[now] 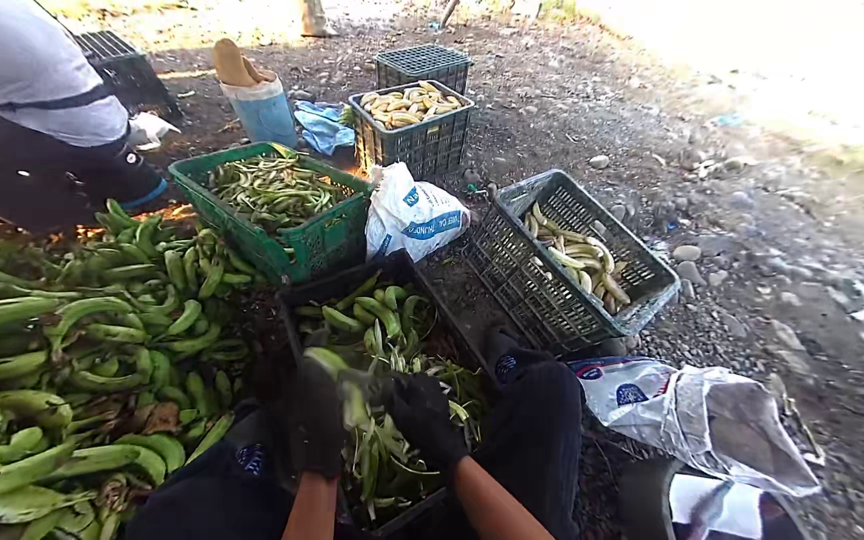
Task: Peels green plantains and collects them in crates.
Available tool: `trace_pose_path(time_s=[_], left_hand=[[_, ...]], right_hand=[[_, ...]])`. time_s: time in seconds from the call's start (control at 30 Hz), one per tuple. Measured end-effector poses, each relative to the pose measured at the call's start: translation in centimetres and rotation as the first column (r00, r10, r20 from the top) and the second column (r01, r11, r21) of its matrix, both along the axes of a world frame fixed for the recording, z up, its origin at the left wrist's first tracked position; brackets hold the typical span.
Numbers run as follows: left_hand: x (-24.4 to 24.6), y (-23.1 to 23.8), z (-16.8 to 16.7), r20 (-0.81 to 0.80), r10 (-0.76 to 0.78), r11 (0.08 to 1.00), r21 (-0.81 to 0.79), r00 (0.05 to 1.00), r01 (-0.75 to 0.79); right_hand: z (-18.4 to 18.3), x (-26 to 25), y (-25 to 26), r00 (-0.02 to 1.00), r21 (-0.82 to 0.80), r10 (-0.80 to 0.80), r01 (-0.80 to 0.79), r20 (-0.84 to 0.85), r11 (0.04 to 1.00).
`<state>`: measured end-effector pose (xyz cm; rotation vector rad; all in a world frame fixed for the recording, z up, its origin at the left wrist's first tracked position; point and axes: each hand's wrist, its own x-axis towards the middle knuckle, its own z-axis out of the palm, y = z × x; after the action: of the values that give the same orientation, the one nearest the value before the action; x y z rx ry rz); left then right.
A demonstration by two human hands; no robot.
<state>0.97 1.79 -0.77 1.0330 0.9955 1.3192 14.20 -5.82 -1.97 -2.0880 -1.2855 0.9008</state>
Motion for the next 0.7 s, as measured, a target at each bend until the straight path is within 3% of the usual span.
trace_pose_path(time_s=[0.07, 0.13, 0.2, 0.27, 0.33, 0.43, 0.5, 0.6, 0.67, 0.7], left_hand=[[0.2, -0.1, 0.4, -0.127, -0.162, 0.984, -0.092, 0.979, 0.151], [0.2, 0.1, 0.2, -0.213, -0.190, 0.979, -0.114, 0.958, 0.169], [0.3, -0.3, 0.5, -0.206, -0.183, 0.978, -0.135, 0.961, 0.157], [0.0, -0.2, 0.3, -0.126, -0.268, 0.955, -0.164, 0.955, 0.246], [-0.4, 0.3, -0.2, -0.135, -0.396, 0.909, -0.195, 0.908, 0.368], [-0.5, -1.0, 0.1, -0.292, -0.548, 0.834, -0.254, 0.784, 0.489], [-0.1, -1.6, 0.6, -0.306, -0.440, 0.896, -0.207, 0.844, 0.392], [0.3, -0.3, -0.2, -0.075, -0.033, 0.996, -0.086, 0.997, 0.026], [0.1, 0.6, -1.3, -0.003, 0.226, 0.973, -0.044, 0.974, -0.226], [0.1, 0.7, -1.2, -0.112, 0.345, 0.934, -0.052, 0.932, -0.352]], right_hand=[[0.3, 0.9, 0.8, 0.999, -0.002, -0.046, 0.046, 0.026, 0.999], [0.8, 1.4, 1.0, 0.992, 0.024, -0.051, 0.048, 0.118, 0.999], [0.4, 1.3, 0.7, 0.982, 0.096, -0.067, 0.051, 0.178, 0.994], [0.0, 1.2, 0.5, 0.976, 0.134, -0.076, 0.050, 0.203, 0.990], [0.0, 1.3, 0.9, 0.983, 0.093, -0.077, 0.062, 0.169, 0.994], [-0.1, 2.8, 2.5, 0.998, 0.006, -0.053, 0.053, 0.023, 0.999], [-0.3, 3.5, 3.0, 0.999, 0.029, -0.024, 0.025, -0.042, 0.999], [-0.2, 2.3, 2.0, 1.000, 0.050, 0.004, -0.005, 0.022, 0.999], [-0.1, 0.7, 0.4, 0.994, 0.059, 0.047, -0.053, 0.094, 0.997], [-0.4, -0.1, -0.4, 0.991, 0.131, 0.041, -0.057, 0.128, 0.990]])
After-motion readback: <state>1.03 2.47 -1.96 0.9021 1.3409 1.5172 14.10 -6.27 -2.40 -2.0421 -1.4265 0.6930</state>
